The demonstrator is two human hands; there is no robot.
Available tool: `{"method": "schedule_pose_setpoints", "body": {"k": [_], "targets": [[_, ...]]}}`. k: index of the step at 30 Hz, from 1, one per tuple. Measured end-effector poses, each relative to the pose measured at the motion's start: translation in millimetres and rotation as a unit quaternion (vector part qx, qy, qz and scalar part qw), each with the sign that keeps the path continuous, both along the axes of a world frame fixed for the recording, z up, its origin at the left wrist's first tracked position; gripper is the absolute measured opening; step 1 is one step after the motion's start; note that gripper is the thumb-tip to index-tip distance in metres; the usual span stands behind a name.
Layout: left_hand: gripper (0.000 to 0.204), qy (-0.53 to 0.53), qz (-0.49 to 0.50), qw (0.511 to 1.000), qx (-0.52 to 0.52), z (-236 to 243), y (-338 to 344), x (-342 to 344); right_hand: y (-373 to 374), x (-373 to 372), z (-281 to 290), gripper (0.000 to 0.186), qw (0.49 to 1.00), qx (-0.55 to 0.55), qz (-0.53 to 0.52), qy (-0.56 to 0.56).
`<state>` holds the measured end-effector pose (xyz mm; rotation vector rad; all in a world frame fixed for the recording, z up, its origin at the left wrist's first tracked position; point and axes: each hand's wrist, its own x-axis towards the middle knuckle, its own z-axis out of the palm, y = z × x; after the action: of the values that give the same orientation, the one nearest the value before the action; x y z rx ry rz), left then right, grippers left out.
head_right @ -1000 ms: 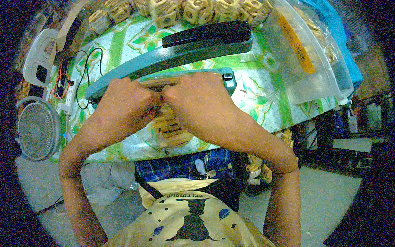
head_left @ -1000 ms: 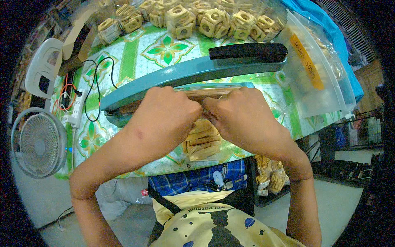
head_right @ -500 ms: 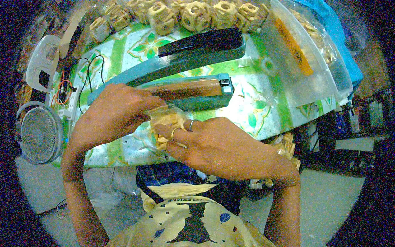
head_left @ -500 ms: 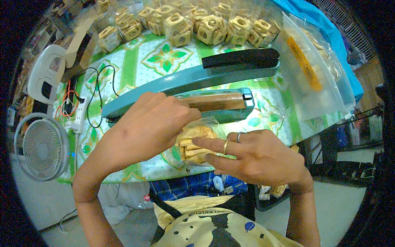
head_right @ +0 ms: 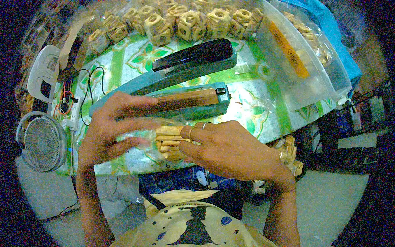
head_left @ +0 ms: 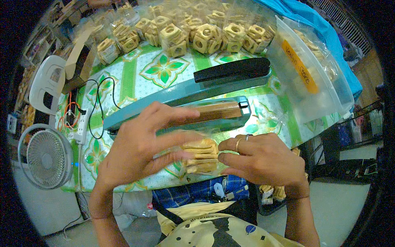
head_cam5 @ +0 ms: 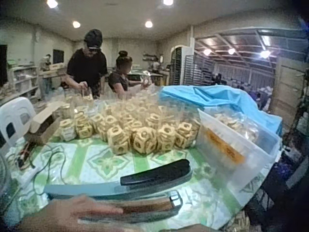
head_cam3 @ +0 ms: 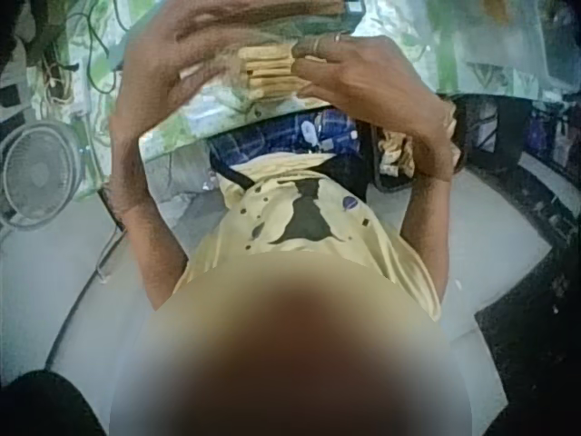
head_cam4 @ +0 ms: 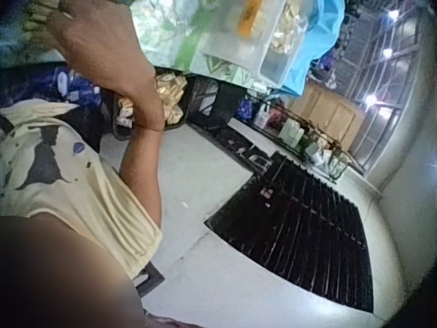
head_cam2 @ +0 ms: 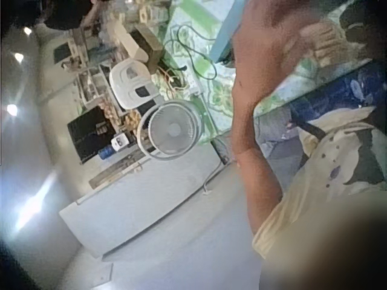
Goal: The person places snack sticks into clear plastic bags, folds the open ends, and seals them using a handheld heat sealer. Sealed packages are set aside on the table.
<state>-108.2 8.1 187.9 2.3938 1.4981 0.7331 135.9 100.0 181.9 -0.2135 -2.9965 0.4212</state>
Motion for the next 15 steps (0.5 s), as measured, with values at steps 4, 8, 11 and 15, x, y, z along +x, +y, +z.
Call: {"method": "schedule_pose_setpoints", "body": {"k": [4,8,11,15], "targets": [[0.039,0.103,-0.030,0.994,0.010,2.9,-9.6,-3.2,3.0,-2.8,3.5,0.021,0.999,0.052,0.000,-0.006],[0.034,0.067,-0.035,0.997,0.029,-5.7,-20.2,-17.5,8.4,6.9,4.8,0.017,1.000,-0.005,-0.001,-0.007],[0.032,-0.128,0.024,0.991,0.038,-31.0,-34.4,-22.2,14.8,19.9,-10.1,0.016,0.971,-0.145,-0.040,0.188],[0.038,-0.532,0.120,0.830,0.119,-107.2,-28.9,5.4,6.0,10.2,-69.1,0.022,0.813,-0.388,-0.209,0.382]]}}
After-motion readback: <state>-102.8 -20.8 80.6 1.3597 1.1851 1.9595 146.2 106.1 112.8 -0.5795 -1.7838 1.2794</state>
